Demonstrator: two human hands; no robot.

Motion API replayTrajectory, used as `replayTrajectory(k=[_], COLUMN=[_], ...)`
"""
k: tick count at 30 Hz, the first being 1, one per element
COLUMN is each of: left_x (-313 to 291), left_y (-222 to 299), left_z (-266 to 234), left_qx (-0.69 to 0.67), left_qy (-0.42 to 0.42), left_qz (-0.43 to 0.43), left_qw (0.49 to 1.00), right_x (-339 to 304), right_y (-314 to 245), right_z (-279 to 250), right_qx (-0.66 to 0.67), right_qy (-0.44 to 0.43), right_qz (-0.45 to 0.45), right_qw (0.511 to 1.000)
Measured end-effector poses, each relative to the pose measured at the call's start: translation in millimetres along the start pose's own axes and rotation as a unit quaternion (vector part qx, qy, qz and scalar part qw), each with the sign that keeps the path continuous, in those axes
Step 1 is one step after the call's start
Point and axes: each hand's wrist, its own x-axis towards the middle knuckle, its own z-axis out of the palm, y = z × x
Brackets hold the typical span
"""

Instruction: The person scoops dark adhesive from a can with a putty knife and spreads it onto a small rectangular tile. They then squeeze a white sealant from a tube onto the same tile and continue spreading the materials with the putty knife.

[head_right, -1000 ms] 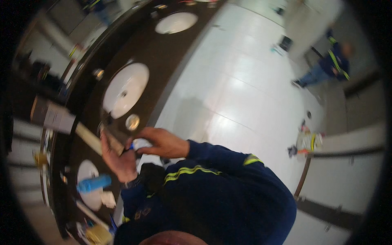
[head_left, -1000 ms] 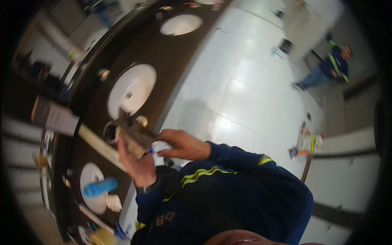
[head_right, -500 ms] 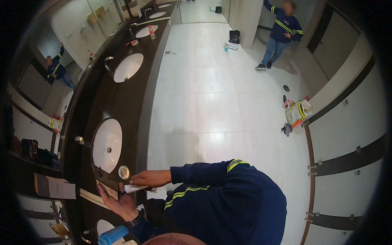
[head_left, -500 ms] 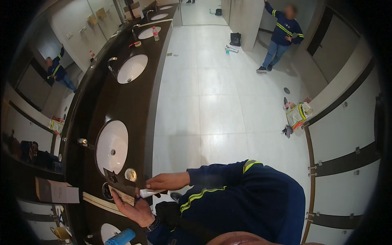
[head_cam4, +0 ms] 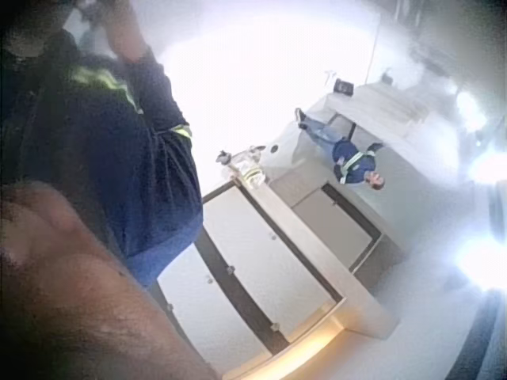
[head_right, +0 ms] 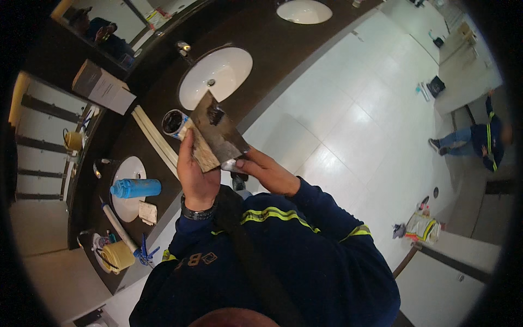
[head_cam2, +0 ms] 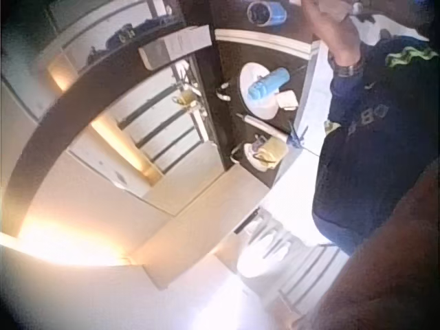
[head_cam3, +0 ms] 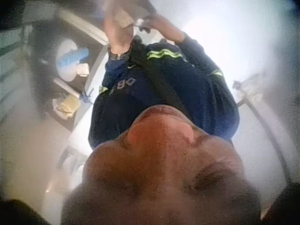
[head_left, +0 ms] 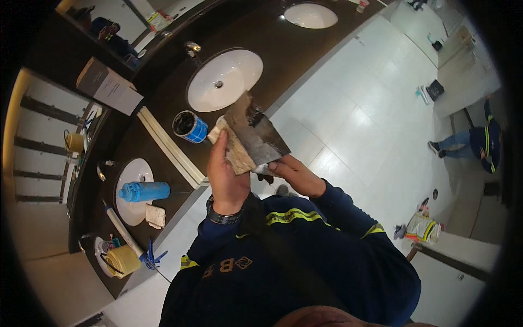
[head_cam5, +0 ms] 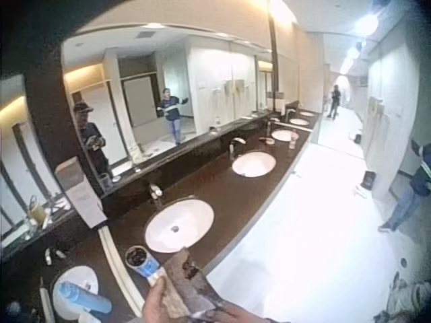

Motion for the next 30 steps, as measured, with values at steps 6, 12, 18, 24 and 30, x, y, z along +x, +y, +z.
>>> replayTrajectory(k=[6, 12, 18, 24, 30], left_x=[-4.7, -16.6, -6.3, -2.0, -6.8], left_y=[-2.9, 6.7, 0.2, -6.0, -4.9], left_z=[-5.3, 1.9, 11.2, 6.6, 10.6], left_qx=[0.011, 0.097, 0.124, 0.119, 0.081], left_qy=[0.02, 0.07, 0.04, 0.019, 0.025], left_qz=[0.005, -0.012, -0.007, -0.048, -0.026], left_qw=[1.0, 0.993, 0.991, 0.992, 0.996], right_x=[3.0, 6.4, -1.8, -14.6, -14.4], right_y=[-16.6, -30.0, 11.8, -13.0, -12.6], right_z=[-6.1, 8.4, -0.2, -7.8, 4.7], right_qx=[-0.169, -0.213, -0.085, -0.227, -0.324], right_qy=[-0.043, -0.024, -0.021, 0.011, 0.075], right_qz=[-0.046, -0.108, -0.071, -0.14, -0.113], right_qw=[0.984, 0.971, 0.994, 0.964, 0.936])
